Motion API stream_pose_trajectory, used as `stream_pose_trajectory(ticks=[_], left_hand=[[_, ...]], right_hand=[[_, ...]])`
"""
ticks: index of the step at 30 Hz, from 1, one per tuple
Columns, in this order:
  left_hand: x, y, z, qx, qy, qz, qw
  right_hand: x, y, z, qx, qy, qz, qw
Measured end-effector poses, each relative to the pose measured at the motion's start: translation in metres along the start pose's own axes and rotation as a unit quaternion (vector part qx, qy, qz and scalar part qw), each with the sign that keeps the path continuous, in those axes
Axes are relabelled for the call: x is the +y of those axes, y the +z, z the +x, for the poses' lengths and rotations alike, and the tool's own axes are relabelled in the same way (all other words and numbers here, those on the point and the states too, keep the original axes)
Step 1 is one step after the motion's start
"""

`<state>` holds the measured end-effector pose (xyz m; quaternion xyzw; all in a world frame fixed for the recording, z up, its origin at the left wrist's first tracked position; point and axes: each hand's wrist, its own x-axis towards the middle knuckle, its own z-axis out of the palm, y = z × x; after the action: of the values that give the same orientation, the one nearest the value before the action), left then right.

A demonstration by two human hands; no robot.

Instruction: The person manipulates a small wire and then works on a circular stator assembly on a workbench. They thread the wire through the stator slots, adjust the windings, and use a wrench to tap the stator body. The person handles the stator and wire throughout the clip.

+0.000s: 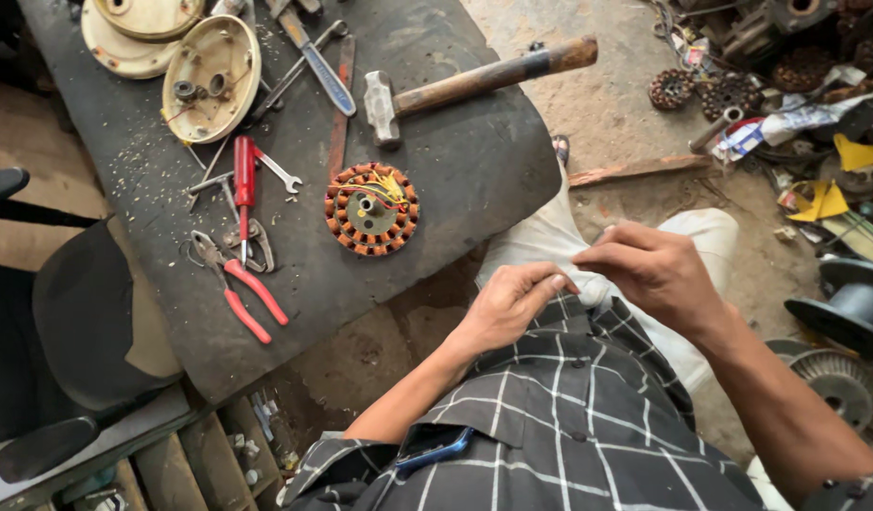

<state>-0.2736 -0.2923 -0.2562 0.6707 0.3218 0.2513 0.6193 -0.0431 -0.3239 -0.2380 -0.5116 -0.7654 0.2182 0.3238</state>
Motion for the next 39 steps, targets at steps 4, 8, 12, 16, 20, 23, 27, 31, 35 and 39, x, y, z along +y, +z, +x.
stream_pose_trajectory(ticks=[4, 8, 12, 16, 20, 23, 27, 31, 35, 39], left_hand=[[-0.004, -0.003, -0.003, -0.018, -0.029, -0.016, 0.999], [-0.009, -0.019, -0.012, 0.055, -0.010, -0.008, 0.998], [-0.004, -0.031, -0.024, 0.266, 0.001, 0.068, 0.962], [0.006, -0.050, -0.037, 0.470, 0.089, 0.208, 0.853], [0.003, -0.084, -0.024, 0.551, 0.163, 0.293, 0.764], [-0.004, -0.111, -0.011, 0.527, 0.143, 0.297, 0.783], [-0.009, -0.145, 0.000, 0.497, 0.100, 0.326, 0.798], [-0.009, -0.169, 0.003, 0.487, 0.054, 0.173, 0.854], [-0.014, -0.174, 0.013, 0.407, 0.094, 0.099, 0.903], [-0.021, -0.176, 0.037, 0.298, 0.117, -0.043, 0.946]], right_hand=[[0.012, -0.014, -0.007, 0.047, 0.100, 0.025, 0.994], [0.028, -0.073, -0.012, 0.158, 0.215, -0.074, 0.961], [0.030, -0.066, -0.025, 0.134, 0.188, -0.097, 0.968], [0.033, -0.036, -0.019, 0.118, 0.189, -0.151, 0.963], [0.027, -0.011, -0.005, 0.084, 0.184, -0.128, 0.971], [0.019, -0.001, 0.006, 0.088, 0.152, -0.120, 0.977], [0.011, 0.000, 0.022, 0.083, 0.139, -0.114, 0.980], [0.004, 0.001, 0.036, 0.095, 0.099, -0.100, 0.985], [-0.004, 0.000, 0.054, 0.069, 0.063, -0.120, 0.988], [-0.008, 0.000, 0.085, 0.065, -0.012, -0.151, 0.986]])
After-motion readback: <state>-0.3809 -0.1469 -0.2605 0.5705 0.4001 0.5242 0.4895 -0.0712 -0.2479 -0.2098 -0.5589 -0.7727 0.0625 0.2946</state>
